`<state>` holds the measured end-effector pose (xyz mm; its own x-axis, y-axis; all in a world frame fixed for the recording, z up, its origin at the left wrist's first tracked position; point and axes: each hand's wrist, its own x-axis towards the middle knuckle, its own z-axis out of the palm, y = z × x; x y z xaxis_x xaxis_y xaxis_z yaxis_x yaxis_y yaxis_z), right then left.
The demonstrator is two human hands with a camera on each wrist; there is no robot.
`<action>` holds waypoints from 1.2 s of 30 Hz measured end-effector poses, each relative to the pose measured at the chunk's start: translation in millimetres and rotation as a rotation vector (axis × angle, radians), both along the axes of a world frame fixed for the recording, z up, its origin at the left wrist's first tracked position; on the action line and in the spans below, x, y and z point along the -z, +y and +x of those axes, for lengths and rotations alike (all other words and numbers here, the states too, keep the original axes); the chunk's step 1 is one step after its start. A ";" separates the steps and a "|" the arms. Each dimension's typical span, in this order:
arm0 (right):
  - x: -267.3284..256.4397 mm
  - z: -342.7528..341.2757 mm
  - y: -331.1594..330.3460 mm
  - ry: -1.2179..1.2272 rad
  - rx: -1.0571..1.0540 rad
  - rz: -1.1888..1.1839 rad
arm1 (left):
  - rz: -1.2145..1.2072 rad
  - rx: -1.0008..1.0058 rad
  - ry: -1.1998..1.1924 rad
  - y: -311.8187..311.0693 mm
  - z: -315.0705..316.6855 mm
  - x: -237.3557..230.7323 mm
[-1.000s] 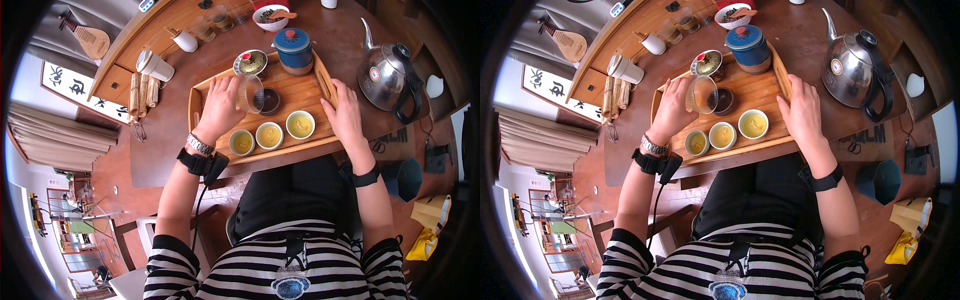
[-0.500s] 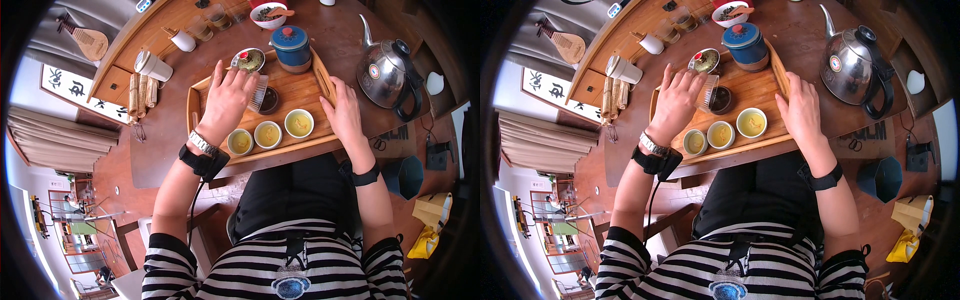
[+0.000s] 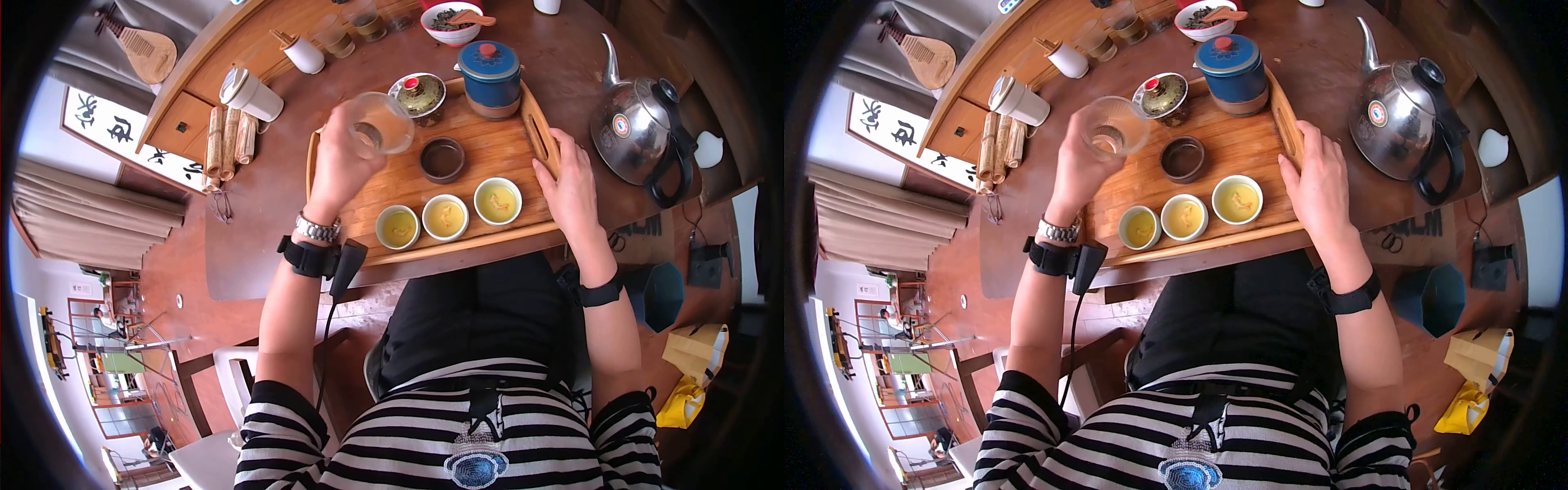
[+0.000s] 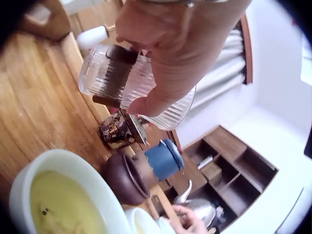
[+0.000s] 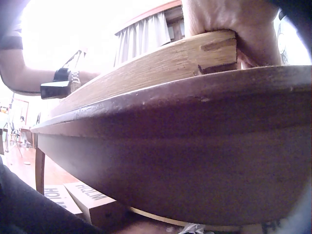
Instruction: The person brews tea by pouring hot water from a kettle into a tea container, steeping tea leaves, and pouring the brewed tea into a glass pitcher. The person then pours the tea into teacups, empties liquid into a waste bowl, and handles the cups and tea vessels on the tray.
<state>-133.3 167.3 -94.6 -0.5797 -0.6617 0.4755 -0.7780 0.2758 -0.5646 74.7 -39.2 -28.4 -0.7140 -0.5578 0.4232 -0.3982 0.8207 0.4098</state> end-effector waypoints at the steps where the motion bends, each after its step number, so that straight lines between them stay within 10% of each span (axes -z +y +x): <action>1: -0.8 0.2 0.0 -0.020 -0.001 0.005 | 0.271 -0.037 0.184 -9.2 5.6 6.1; 21: -12.4 -1.3 -6.0 0.265 -0.013 0.033 | 0.837 -0.192 0.726 -34.5 16.7 41.4; 36: -47.8 60.9 -87.7 -0.023 -0.309 0.524 | 0.520 -0.512 1.166 -49.8 21.6 54.0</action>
<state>-72.4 79.7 -46.9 -0.3300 -0.9435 0.0309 -0.8553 0.2850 -0.4327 96.3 -89.0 -82.4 0.2388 -0.9256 0.2937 0.1766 0.3388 0.9241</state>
